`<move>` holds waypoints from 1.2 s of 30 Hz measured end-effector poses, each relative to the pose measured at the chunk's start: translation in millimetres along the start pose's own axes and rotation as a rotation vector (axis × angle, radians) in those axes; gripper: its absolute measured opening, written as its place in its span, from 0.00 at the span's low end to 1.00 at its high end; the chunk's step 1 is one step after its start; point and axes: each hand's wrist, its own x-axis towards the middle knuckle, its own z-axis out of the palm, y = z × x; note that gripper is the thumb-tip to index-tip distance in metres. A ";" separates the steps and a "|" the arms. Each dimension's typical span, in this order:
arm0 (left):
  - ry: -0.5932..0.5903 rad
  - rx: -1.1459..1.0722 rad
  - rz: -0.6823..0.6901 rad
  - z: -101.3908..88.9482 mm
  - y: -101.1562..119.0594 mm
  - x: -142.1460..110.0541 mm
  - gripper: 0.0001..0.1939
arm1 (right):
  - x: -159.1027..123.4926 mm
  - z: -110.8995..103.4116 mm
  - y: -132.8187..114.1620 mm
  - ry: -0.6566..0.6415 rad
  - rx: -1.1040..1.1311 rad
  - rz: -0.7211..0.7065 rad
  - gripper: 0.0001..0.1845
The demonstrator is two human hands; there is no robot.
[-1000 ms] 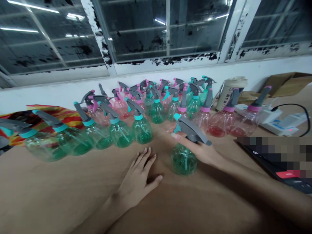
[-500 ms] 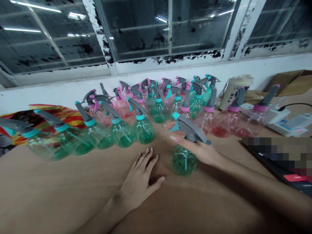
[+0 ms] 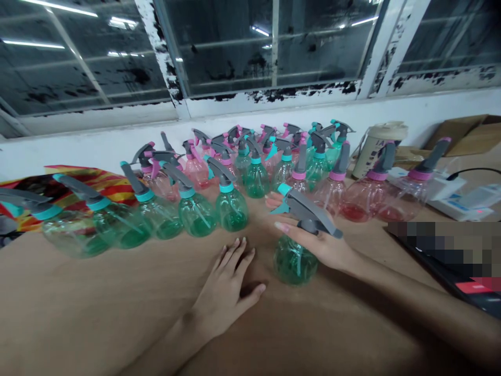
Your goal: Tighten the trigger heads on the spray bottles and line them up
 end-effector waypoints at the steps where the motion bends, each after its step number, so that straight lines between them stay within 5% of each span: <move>1: 0.000 0.002 0.001 -0.1 0.1 0.0 0.31 | -0.3 -0.1 0.2 -0.014 0.004 0.007 0.20; 13: -0.006 -0.039 -0.002 1.7 0.5 -0.7 0.32 | 0.8 -2.4 1.9 -0.054 0.094 0.003 0.15; 29: -0.006 -0.040 -0.012 0.7 0.6 -0.1 0.32 | -4.5 -1.0 3.6 0.086 0.046 0.054 0.13; 36: -0.024 -0.009 -0.021 0.5 1.7 -0.5 0.34 | -9.3 -5.3 1.0 -0.028 0.104 0.029 0.15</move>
